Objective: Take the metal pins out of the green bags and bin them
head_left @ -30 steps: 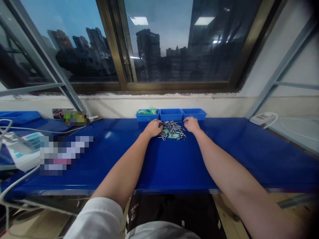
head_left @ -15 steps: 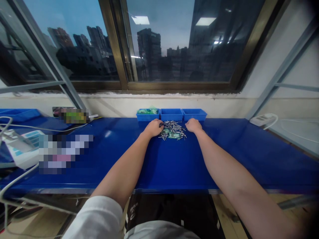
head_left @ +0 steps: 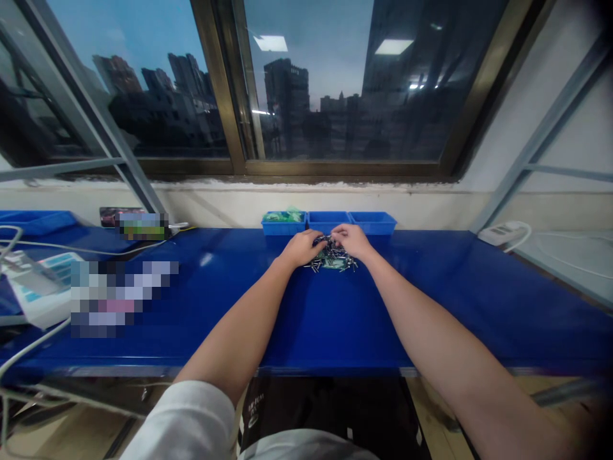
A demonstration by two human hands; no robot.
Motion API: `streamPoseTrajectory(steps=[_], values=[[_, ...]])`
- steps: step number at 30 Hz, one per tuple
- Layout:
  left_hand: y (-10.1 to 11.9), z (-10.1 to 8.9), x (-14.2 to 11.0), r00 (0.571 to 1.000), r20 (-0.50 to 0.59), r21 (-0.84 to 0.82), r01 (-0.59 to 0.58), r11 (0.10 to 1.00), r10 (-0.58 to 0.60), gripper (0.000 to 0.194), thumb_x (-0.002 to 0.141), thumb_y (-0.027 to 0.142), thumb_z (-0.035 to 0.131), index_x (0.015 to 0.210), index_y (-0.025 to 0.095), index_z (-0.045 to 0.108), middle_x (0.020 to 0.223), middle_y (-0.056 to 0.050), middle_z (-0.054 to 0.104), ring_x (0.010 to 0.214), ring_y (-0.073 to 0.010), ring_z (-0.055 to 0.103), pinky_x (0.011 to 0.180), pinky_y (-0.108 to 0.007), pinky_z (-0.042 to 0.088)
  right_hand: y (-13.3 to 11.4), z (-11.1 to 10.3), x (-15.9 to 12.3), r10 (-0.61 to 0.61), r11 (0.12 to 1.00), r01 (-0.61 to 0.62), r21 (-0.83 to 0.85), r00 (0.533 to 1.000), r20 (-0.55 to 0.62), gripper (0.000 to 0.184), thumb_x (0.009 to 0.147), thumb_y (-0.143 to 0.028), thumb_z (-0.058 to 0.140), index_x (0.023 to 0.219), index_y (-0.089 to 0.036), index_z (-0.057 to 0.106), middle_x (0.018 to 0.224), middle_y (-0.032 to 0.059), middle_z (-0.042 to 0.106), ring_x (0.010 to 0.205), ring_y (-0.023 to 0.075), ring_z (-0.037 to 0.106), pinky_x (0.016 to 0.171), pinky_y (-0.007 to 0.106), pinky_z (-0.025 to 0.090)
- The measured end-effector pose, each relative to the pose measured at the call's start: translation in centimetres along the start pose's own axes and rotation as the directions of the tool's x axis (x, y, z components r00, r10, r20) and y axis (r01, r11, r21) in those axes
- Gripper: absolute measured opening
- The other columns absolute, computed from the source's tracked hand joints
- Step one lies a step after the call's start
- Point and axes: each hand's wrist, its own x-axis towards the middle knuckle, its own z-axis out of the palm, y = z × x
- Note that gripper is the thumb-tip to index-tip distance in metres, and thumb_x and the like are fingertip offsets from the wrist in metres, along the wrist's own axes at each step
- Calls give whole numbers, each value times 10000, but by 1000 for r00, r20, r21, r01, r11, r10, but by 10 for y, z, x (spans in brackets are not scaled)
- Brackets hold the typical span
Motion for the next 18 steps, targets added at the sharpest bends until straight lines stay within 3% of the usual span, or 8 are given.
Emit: streamPoseTrajectory(steps=[4,13,18], values=[[3,-1,0,999,41,1,-28,1000,28,298,928,356,418,959,178,654,955,-74,673,908,-194,619,823,-298,466,-14,7,-3,16,987,-15,162,1000,-6,153,716,-308,632,746,-158,640,585,11,643,524,133,594,556,255,472],[7,-1,1,998,12,-20,-60,998,60,296,941,311,386,897,176,645,890,-65,681,804,-181,628,739,-273,463,-12,11,-4,76,979,-68,191,996,-37,166,688,-318,660,743,-161,666,615,22,665,515,136,583,554,280,486],[5,0,2,999,33,40,-6,999,5,270,921,251,398,865,167,648,909,-84,681,825,-193,635,760,-280,468,-13,9,-10,-112,992,113,49,993,-29,234,708,-269,646,917,-184,708,866,55,727,805,191,672,768,321,519]])
